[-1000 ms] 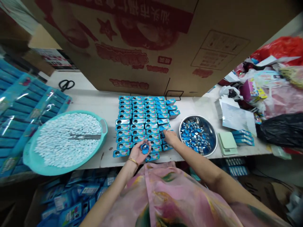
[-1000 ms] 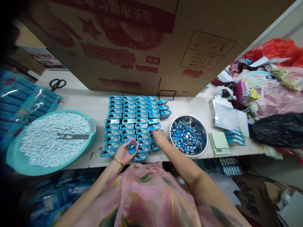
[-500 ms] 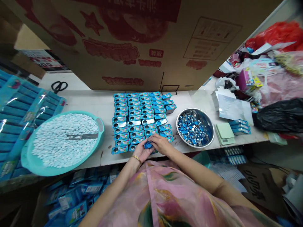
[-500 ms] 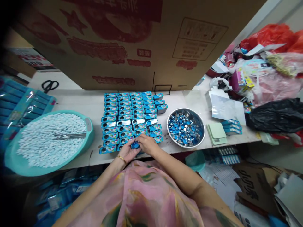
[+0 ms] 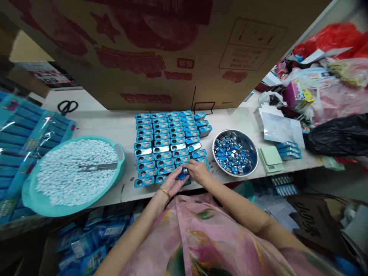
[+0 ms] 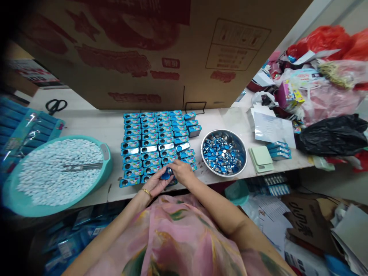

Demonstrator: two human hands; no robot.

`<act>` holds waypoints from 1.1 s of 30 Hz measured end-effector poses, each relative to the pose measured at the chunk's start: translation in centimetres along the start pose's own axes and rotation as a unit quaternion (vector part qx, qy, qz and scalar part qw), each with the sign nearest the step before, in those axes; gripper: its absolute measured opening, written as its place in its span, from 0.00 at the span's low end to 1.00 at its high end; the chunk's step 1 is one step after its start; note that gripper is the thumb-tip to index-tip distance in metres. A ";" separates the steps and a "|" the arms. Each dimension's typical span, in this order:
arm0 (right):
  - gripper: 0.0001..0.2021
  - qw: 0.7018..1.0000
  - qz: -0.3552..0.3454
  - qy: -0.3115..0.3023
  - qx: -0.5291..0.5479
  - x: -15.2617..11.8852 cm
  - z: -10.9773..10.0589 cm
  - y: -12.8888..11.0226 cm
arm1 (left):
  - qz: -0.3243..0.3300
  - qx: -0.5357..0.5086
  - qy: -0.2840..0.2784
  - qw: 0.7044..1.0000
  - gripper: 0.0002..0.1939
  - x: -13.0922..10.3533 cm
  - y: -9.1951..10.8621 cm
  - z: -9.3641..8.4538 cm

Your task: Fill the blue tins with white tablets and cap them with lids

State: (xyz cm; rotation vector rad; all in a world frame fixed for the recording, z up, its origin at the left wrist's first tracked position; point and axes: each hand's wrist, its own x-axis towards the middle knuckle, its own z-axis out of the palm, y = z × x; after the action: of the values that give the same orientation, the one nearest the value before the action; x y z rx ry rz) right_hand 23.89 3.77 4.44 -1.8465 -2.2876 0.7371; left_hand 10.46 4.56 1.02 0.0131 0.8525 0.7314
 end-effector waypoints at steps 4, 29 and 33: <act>0.14 0.998 0.012 0.015 0.061 0.1 0.4 0.5 | 0.004 0.046 -0.041 0.998 0.12 0.3 0.0 0.0; 0.08 0.982 0.184 -0.043 -0.012 -0.8 0.2 5.1 | 0.000 0.076 -0.001 0.997 0.10 0.0 1.3 -1.3; 0.11 0.973 0.199 -0.093 -0.076 0.6 0.6 3.9 | 0.012 0.057 0.016 0.998 0.10 -0.3 1.6 -1.5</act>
State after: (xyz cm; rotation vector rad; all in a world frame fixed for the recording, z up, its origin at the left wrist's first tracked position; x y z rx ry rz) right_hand 26.99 4.68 2.10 -2.4472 -2.1516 0.8358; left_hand 8.34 5.16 0.65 0.1132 0.9258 0.7075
